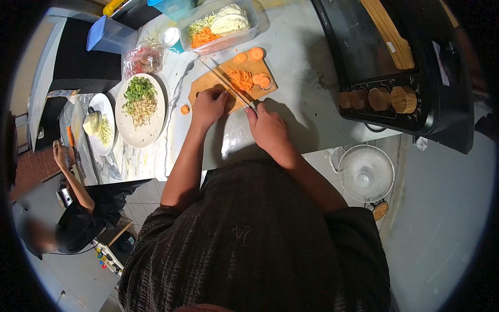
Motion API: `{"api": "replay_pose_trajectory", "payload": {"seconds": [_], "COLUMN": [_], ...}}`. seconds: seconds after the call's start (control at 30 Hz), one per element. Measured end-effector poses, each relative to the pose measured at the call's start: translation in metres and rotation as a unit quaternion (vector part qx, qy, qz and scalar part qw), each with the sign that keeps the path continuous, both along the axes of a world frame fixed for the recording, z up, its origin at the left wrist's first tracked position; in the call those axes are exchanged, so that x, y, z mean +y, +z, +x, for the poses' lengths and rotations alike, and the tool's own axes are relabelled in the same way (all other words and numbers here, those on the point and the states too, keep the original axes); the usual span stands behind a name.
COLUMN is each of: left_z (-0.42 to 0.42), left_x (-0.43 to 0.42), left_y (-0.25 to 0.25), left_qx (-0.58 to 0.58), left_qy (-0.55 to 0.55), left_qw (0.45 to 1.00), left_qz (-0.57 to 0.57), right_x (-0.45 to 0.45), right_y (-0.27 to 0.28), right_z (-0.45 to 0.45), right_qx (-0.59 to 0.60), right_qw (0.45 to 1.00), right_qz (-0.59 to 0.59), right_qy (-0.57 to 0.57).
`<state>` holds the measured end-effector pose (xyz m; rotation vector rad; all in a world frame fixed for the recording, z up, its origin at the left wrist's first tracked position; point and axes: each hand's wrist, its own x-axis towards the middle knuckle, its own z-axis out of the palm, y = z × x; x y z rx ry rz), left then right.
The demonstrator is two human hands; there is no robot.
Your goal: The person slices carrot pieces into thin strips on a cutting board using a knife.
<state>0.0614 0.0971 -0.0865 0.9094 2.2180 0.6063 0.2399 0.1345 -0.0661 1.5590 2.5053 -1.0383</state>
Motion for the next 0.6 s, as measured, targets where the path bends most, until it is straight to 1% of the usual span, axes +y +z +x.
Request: {"api": "replay_pose_trajectory", "payload": {"seconds": [0.07, 0.1, 0.17, 0.2, 0.27, 0.33, 0.4, 0.43, 0.5, 0.53, 0.6], "left_z": [-0.004, -0.005, -0.007, -0.009, -0.014, -0.016, -0.015, -0.013, -0.007, -0.005, -0.004], "left_x": [-0.003, -0.005, -0.013, -0.019, -0.031, -0.040, -0.046, -0.049, -0.051, -0.047, -0.047], "left_y": [-0.006, -0.001, 0.010, 0.006, -0.002, 0.000, 0.003, 0.005, 0.011, 0.021, 0.019], "left_qx": [-0.036, -0.035, -0.106, -0.062, -0.057, -0.050, -0.084, -0.081, -0.071, -0.019, -0.017], "left_qy": [0.022, 0.023, 0.092, 0.084, 0.087, 0.091, 0.035, 0.038, -0.007, -0.028, -0.025], "left_qw": [0.999, 0.999, 0.990, 0.993, 0.993, 0.993, 0.994, 0.994, 0.995, 0.999, 1.000], "left_qz": [0.000, 0.000, 0.007, 0.049, 0.056, 0.064, 0.067, 0.067, 0.066, -0.001, -0.003], "right_x": [0.000, 0.000, -0.001, -0.002, -0.004, -0.005, -0.004, -0.003, -0.001, 0.000, 0.004], "right_y": [-0.002, -0.003, -0.003, -0.003, -0.009, -0.019, -0.027, -0.028, -0.028, -0.027, -0.024], "right_z": [-0.001, -0.001, -0.004, -0.006, -0.008, -0.010, -0.010, -0.009, -0.005, -0.003, 0.001], "right_qx": [0.013, 0.023, 0.027, 0.032, 0.046, 0.061, 0.069, 0.071, 0.046, 0.047, 0.030], "right_qw": [1.000, 0.999, 0.999, 0.998, 0.998, 0.996, 0.996, 0.996, 0.998, 0.998, 0.999], "right_qz": [-0.015, -0.030, -0.040, -0.049, -0.047, -0.045, -0.032, -0.032, -0.002, -0.003, 0.017], "right_qy": [0.001, 0.001, 0.006, 0.009, 0.023, 0.038, 0.044, 0.048, 0.043, 0.045, 0.035]}}
